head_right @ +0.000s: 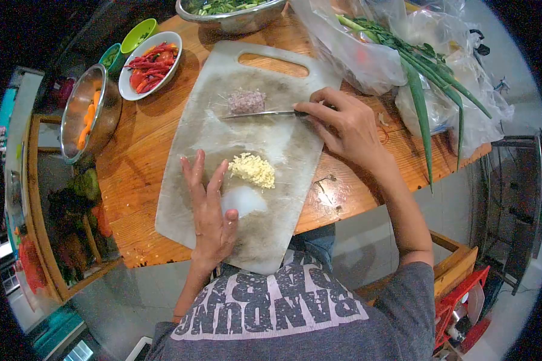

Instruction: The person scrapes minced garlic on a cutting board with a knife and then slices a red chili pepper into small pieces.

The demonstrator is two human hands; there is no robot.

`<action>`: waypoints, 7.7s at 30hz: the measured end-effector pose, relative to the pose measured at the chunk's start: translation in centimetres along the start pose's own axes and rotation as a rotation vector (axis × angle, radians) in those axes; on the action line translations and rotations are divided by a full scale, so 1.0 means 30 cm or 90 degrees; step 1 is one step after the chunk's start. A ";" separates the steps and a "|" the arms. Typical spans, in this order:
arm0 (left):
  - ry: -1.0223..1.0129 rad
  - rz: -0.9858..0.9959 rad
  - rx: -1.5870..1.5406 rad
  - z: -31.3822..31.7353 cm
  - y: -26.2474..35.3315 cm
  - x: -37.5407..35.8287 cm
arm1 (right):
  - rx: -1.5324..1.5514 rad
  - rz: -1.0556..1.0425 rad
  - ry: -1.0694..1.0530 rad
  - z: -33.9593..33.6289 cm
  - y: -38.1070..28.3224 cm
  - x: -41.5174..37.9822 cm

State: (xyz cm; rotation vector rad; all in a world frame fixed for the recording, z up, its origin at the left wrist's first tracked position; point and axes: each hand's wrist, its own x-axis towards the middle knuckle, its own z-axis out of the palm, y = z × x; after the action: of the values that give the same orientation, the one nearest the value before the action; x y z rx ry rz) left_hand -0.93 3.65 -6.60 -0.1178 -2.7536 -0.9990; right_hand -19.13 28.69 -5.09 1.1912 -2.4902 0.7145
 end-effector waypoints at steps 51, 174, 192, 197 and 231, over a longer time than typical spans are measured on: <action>0.100 0.087 0.118 -0.058 0.008 0.186 | -0.029 0.021 0.158 0.050 -0.110 -0.036; 0.132 -0.042 -0.308 -0.103 -0.225 0.185 | 0.229 0.224 -0.043 0.110 -0.492 -0.110; 0.124 -0.050 -0.394 -0.087 -0.178 0.156 | 0.151 0.323 0.009 -0.030 -0.478 -0.262; 0.151 -0.046 -0.336 -0.057 -0.259 0.159 | 0.115 0.351 -0.008 -0.051 -0.416 -0.285; 0.070 0.026 -0.162 -0.092 -0.137 0.196 | 0.106 0.090 -0.009 -0.119 -0.096 -0.133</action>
State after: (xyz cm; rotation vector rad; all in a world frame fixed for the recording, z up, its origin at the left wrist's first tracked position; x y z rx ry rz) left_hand -6.79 -1.27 -5.78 -0.1539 -2.5060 -1.2995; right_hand -14.25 31.66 -3.04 1.0850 -2.5889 0.9707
